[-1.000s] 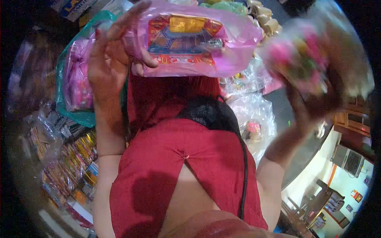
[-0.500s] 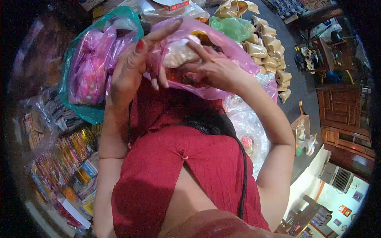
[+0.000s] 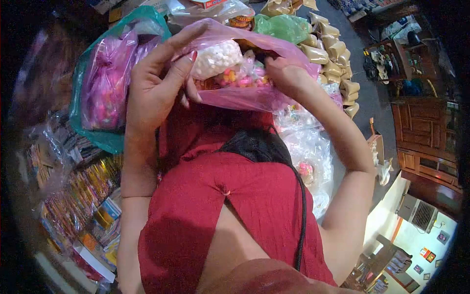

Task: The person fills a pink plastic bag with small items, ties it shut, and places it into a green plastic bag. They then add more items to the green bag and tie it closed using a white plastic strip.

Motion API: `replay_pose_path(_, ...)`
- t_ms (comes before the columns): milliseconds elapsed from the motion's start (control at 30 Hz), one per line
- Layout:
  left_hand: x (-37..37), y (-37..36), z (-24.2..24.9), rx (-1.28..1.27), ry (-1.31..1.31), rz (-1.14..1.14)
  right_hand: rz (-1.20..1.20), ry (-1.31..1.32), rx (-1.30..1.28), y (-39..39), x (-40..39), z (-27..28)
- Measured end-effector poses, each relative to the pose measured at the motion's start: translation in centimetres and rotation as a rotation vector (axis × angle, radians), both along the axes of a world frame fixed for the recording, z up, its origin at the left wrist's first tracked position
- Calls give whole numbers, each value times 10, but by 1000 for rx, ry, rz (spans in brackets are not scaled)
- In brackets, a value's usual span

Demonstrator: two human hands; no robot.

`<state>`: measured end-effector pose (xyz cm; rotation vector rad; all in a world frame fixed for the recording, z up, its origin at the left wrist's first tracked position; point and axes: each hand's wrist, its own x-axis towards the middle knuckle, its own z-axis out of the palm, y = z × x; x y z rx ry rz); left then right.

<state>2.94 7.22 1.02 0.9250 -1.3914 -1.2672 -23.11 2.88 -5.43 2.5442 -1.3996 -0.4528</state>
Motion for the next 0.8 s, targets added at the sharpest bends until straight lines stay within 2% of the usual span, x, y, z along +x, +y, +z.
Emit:
replay_pose_path(67,0,1,0,0,-5,-4,-104,-220,94,-7,-7,1)
replay_pose_path(167,0,1,-3,7,-25,-35,-119,-294,193,-11,-12,0)
replay_pose_path(200,0,0,-4,16,-42,-54,-119,-295,188,-12,-12,-1)
replay_pose_path(300,-4,2,-7,80,-35,-60,-66,-72,383,-15,-15,-23)
replay_pose_path(400,-5,4,-6,81,-69,-119,31,-213,300,-18,-25,-50)
replay_pose_path(433,-6,5,-5,84,-71,-119,64,-258,273,-18,-22,-48)
replay_pose_path(500,-9,6,-1,80,-71,-109,-56,-111,448,-20,-17,-38)
replay_pose_path(600,-8,5,-1,91,-63,-115,-122,-97,332,-27,-27,-26)
replay_pose_path(667,-9,3,-4,78,-62,-119,-194,-57,370,-17,-18,19)
replay_pose_path(733,-10,1,-5,59,-62,-124,-185,-469,144,-7,-21,33)
replay_pose_path(800,-11,0,-4,46,-24,-118,-154,-563,89,-12,-20,9)
